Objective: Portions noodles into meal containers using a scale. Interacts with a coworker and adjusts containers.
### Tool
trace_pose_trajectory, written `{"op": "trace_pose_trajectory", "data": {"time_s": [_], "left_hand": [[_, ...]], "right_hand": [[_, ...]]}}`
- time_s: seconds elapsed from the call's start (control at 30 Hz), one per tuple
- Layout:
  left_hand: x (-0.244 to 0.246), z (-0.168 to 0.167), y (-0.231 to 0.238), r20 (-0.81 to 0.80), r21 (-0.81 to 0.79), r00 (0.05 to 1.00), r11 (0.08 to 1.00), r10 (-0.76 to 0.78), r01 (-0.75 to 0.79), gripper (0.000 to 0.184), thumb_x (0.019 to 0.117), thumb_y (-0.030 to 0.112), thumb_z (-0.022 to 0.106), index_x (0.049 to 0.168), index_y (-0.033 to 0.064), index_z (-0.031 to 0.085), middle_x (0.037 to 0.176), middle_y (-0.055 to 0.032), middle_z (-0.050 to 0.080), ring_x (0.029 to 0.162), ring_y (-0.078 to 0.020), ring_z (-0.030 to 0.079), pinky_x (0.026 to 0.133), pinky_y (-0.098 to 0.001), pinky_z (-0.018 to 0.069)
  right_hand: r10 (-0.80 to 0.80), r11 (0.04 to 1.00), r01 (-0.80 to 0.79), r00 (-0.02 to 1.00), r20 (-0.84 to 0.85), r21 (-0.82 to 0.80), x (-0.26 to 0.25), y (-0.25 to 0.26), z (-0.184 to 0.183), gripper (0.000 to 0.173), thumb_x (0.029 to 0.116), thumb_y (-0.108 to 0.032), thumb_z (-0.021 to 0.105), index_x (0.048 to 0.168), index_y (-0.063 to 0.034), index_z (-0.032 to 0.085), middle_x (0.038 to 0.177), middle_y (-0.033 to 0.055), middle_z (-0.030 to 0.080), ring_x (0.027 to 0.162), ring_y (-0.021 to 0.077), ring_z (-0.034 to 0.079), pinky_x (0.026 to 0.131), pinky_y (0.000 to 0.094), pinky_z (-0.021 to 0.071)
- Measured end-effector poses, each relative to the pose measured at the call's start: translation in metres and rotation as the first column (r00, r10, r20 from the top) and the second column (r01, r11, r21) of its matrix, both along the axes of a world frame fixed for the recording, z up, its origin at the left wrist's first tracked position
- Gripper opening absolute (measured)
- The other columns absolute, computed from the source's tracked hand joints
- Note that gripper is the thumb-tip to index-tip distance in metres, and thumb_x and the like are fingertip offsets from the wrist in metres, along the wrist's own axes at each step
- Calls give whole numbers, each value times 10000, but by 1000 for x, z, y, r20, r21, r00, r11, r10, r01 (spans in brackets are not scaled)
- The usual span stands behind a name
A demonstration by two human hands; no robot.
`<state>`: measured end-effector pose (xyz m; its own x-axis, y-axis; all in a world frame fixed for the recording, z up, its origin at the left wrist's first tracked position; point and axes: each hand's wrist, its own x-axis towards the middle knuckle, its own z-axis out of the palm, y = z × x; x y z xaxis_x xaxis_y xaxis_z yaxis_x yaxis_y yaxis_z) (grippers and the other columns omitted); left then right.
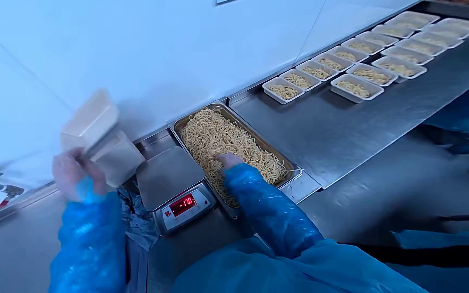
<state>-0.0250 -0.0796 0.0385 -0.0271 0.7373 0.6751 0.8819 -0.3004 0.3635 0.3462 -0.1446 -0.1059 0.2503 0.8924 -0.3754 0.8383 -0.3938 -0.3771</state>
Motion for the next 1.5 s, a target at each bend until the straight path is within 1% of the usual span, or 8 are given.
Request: {"op": "trace_pose_trajectory", "data": {"time_s": [0.3,0.47,0.6,0.77,1.0,1.23,1.33,1.5], "left_hand": [[55,-158,-78,-145,47,962,970,-231,240,236,946,68,560,1050,89,770,959,-119,763,955,-343,721,1071,-613,427],[73,-163,-104,-91,-157,979,973,-182,166,502,916,326,603,1383,146,631,1422,-149,599,1357,-431,497,1166,-681,219],[67,-162,-122,137,-135,983,981,-124,142,641,881,398,611,1423,58,566,1489,-260,494,1388,-472,435,1143,-632,308],[29,-168,-142,415,-24,897,984,-153,178,468,985,297,528,1343,5,605,1406,-235,573,1330,-369,513,1128,-522,395],[0,-181,-163,623,-74,779,985,-74,153,350,981,169,504,1227,-35,648,1279,-193,644,1218,-251,596,1022,-381,503],[17,-186,-165,732,-30,660,959,-171,282,362,1046,240,441,1170,-5,677,1198,-128,682,1162,-205,633,1024,-392,519],[19,-182,-165,755,-5,622,948,-205,319,464,1078,336,387,1154,-15,681,1187,-122,690,1159,-195,641,1040,-388,515],[16,-180,-162,730,-24,659,956,-183,292,441,1057,335,439,1103,-19,698,1143,-147,698,1127,-217,648,1017,-400,518]], "right_hand": [[-185,896,208,978,-98,392,30,-28,80,347,904,-110,719,1249,-132,699,1207,223,702,1114,456,668,914,709,503],[-41,999,42,998,39,-14,41,-24,15,728,808,-273,851,1473,-199,564,1335,279,624,1255,467,587,1043,673,456],[-41,986,67,984,171,-149,23,-30,-33,909,717,-180,890,1523,-167,470,1360,368,543,1253,555,538,992,688,469],[-105,994,105,993,53,17,38,-51,32,554,917,-156,730,1446,-164,566,1269,263,668,1183,489,629,982,710,470],[-186,903,190,981,-48,385,52,-46,84,487,840,-103,791,1309,-104,662,1162,293,693,1094,522,651,899,766,464],[-101,729,210,974,-201,652,41,-30,146,524,770,-82,725,1283,-33,630,1184,208,686,1082,287,673,924,520,542],[-27,646,198,971,-238,737,24,-22,185,492,770,15,685,1257,-4,619,1149,133,684,999,80,646,879,277,541],[353,432,84,901,-254,898,21,5,225,433,762,-24,660,1190,13,605,1085,16,686,977,-19,642,852,160,547]]}}
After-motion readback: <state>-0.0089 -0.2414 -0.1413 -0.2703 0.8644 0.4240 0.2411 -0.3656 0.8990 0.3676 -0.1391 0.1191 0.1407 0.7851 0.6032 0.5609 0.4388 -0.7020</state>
